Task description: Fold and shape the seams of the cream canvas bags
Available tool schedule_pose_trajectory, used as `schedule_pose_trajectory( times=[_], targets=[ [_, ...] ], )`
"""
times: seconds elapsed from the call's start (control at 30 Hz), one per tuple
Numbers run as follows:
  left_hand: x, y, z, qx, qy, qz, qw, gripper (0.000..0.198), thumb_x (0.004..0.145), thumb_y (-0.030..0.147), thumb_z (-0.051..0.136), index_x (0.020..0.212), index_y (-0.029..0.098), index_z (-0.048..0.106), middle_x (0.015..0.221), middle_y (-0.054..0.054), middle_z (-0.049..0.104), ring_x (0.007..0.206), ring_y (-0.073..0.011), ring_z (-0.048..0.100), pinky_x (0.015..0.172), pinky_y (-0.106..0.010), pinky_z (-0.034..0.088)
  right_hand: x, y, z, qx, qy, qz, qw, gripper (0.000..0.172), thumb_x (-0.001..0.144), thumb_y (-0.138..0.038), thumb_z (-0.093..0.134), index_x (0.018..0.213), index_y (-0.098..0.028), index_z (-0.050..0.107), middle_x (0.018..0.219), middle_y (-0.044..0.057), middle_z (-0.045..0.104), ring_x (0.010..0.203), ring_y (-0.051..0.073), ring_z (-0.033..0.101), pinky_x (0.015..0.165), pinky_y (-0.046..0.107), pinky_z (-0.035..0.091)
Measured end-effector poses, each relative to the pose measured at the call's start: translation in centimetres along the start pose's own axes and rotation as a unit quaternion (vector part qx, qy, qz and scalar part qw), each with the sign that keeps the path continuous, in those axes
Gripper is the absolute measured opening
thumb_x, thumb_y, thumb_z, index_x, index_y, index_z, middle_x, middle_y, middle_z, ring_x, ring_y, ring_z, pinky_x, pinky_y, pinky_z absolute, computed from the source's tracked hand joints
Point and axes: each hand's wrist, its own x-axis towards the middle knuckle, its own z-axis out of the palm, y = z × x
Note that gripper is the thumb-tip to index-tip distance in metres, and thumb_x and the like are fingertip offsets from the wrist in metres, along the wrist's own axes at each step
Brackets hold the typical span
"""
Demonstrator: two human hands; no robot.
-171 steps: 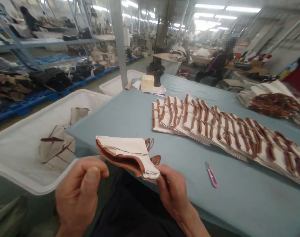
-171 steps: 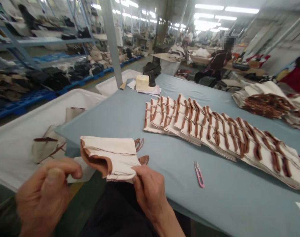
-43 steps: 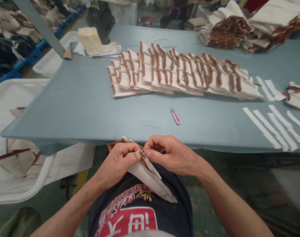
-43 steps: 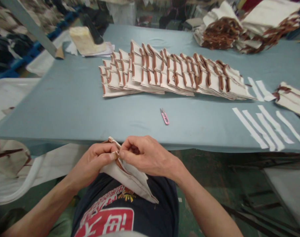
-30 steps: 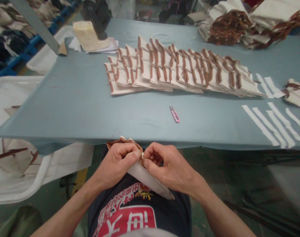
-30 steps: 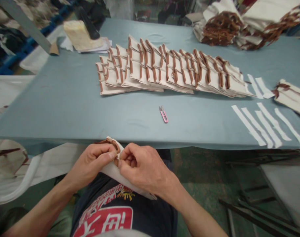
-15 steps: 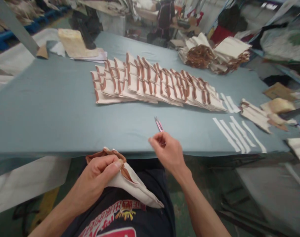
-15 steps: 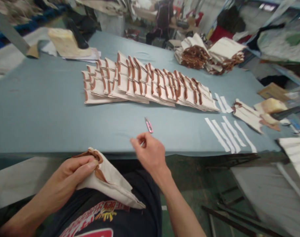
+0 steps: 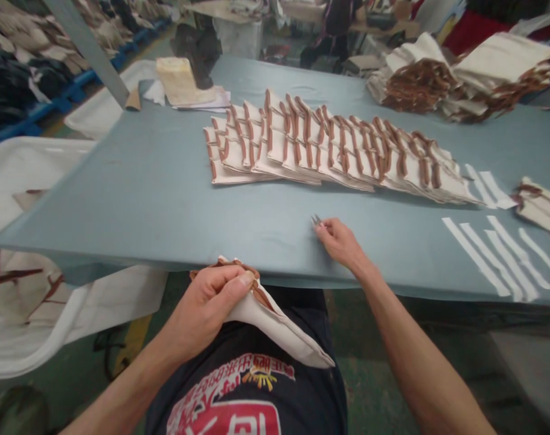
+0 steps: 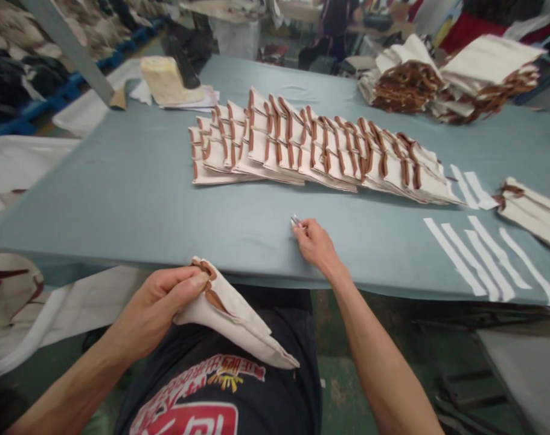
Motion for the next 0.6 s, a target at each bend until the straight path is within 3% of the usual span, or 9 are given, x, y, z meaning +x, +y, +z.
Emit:
schedule_pose_trajectory(
  times=[0.1,0.13,0.27,0.37,0.6],
  targets=[
    [0.3,0.1,0.0,0.010,0.015,0.001,1.000,0.044,0.101,0.044,0.056,0.075,0.015,0.075,0.068,0.000,0.058,0.061,-0.0117,0.041,0.055,-0.023,0.031,-5.8,-1.7,-1.2,0.099,-0.068,-0.043,0.992,0.032,0.104,-0.051,0.045,0.101,-0.021,0.055,0.069,-0.005,0.052,0.055,0.013,0.045,0.054,0.025,0.037],
    [0.4,0.1,0.0,0.014,0.022,-0.001,1.000,0.043,0.101,0.044,0.057,0.074,0.014,0.074,0.068,0.000,0.058,0.062,-0.0118,0.042,0.055,-0.023,0.031,-8.0,-2.3,-1.5,0.176,-0.093,-0.076,0.977,0.031,0.103,-0.051,0.047,0.102,-0.021,0.055,0.069,-0.005,0.051,0.055,0.012,0.044,0.052,0.024,0.036],
    [0.6,-0.1,0.2,0.035,0.047,-0.007,0.998,0.043,0.100,0.045,0.057,0.073,0.015,0.071,0.068,0.000,0.059,0.062,-0.0118,0.045,0.056,-0.023,0.034,-14.5,-4.6,-1.7,0.240,-0.215,-0.117,0.939,0.019,0.105,-0.040,0.052,0.102,-0.023,0.057,0.066,-0.005,0.054,0.055,0.012,0.046,0.051,0.024,0.034],
    [0.6,-0.1,0.4,0.045,0.056,-0.005,0.997,0.044,0.101,0.047,0.056,0.073,0.015,0.068,0.066,0.002,0.055,0.061,-0.0116,0.044,0.055,-0.023,0.035,-15.5,-5.4,-1.2,0.216,-0.230,-0.124,0.941,0.012,0.105,-0.034,0.053,0.102,-0.023,0.058,0.063,-0.007,0.054,0.051,0.011,0.045,0.049,0.024,0.030],
    [0.4,0.3,1.0,0.052,0.065,0.008,0.996,0.040,0.099,0.042,0.056,0.070,0.015,0.064,0.068,0.001,0.055,0.062,-0.0121,0.045,0.055,-0.023,0.036,-13.8,-5.5,-0.6,0.161,-0.212,-0.143,0.953,0.010,0.103,-0.027,0.050,0.100,-0.023,0.059,0.061,-0.008,0.053,0.050,0.011,0.044,0.049,0.025,0.028]
  ],
)
